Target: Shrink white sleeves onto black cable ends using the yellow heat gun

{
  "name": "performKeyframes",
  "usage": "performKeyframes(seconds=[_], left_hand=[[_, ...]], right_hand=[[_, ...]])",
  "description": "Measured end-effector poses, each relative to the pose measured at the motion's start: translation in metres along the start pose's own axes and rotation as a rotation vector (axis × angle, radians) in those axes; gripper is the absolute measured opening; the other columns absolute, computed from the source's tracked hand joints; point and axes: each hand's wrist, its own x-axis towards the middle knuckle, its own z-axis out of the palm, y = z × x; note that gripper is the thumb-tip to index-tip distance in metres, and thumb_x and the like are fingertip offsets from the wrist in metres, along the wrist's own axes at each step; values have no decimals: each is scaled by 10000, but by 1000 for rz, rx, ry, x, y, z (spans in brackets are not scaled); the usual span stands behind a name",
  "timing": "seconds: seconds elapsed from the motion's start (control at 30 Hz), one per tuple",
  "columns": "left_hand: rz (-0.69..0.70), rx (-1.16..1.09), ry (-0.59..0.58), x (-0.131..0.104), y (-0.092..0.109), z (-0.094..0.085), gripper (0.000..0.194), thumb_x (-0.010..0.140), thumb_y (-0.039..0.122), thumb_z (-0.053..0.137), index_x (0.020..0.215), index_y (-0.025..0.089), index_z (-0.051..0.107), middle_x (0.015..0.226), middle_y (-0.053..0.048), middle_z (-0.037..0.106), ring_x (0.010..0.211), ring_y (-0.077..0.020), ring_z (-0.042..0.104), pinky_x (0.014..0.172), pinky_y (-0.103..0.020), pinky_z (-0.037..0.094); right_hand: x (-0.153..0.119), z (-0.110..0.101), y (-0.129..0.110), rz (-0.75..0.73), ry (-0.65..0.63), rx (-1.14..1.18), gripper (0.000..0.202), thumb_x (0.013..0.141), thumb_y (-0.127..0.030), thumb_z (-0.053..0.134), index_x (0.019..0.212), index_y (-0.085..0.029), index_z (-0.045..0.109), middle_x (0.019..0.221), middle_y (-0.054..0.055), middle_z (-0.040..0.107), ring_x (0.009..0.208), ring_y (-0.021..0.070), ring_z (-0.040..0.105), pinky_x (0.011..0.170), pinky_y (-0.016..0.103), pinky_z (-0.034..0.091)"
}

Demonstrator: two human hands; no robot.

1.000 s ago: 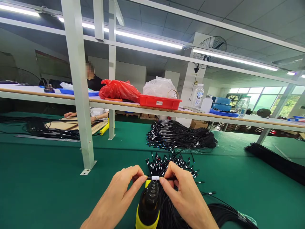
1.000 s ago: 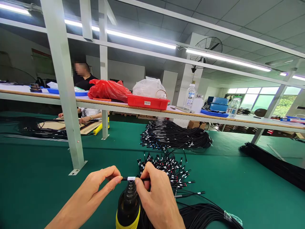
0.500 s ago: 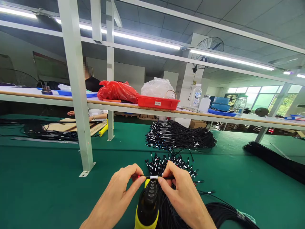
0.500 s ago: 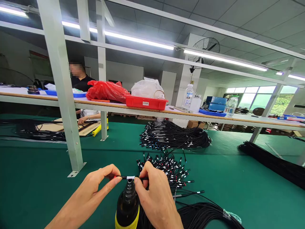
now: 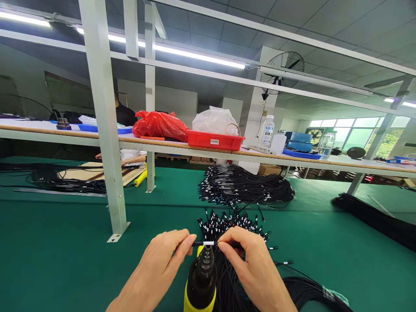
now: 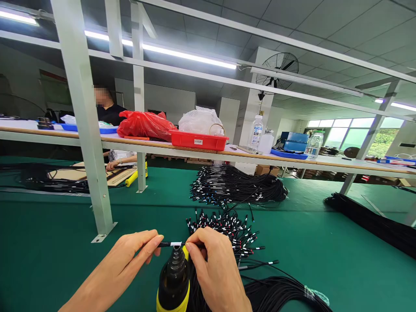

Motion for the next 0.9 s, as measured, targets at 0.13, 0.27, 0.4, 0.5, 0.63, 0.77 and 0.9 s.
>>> performKeyframes(seconds=[0.13, 0.27, 0.4, 0.5, 0.63, 0.77, 0.9], left_hand=[[1, -9, -4, 0, -2, 1, 476, 962, 584, 234, 696, 227, 405, 699, 28, 490, 666, -169, 412, 609, -277, 285], [17, -44, 18, -1, -2, -1, 441, 956, 582, 291, 760, 237, 484, 759, 19, 528, 721, -182, 442, 615, -271, 297], [15, -69, 11, 1, -2, -1, 398, 954, 571, 320, 798, 249, 496, 788, 26, 525, 749, -182, 435, 654, -270, 319], [7, -81, 0, 2, -3, 0, 362, 954, 555, 338, 819, 253, 486, 816, 30, 533, 769, -180, 440, 682, -273, 335], [8, -99, -2, 0, -1, -2, 312, 952, 518, 368, 834, 252, 479, 855, 33, 546, 806, -174, 464, 724, -274, 356], [5, -116, 2, -1, 2, -5, 379, 944, 568, 345, 809, 243, 486, 791, 36, 531, 747, -164, 457, 670, -265, 337], [-19, -114, 7, 0, 3, -6, 482, 941, 615, 292, 707, 225, 453, 650, 49, 471, 614, -144, 401, 579, -259, 283]], right_hand=[[1, 0, 2, 10, 4, 23, 192, 910, -150, 536, 756, -209, 635, 757, -43, 648, 698, 126, 561, 632, 244, 377], [2, 0, 1, 19, 5, 44, 189, 894, -128, 537, 747, -205, 627, 738, -40, 637, 687, 127, 558, 618, 240, 384], [4, 1, 2, 29, 12, 55, 178, 879, -118, 547, 741, -203, 619, 739, -36, 629, 695, 130, 561, 619, 236, 393], [5, 3, 3, 38, 18, 40, 172, 870, -110, 554, 748, -205, 628, 742, -32, 630, 704, 136, 565, 628, 245, 393], [1, 3, 6, 49, 10, 26, 136, 882, -149, 573, 795, -220, 650, 794, -30, 654, 750, 147, 581, 659, 254, 399], [-2, 2, 7, 13, 13, -12, 206, 950, -241, 523, 796, -227, 660, 819, -25, 654, 768, 149, 580, 698, 269, 394], [-1, 1, 6, 2, 25, -18, 230, 954, -240, 519, 763, -216, 644, 787, -28, 642, 740, 146, 568, 679, 271, 383]])
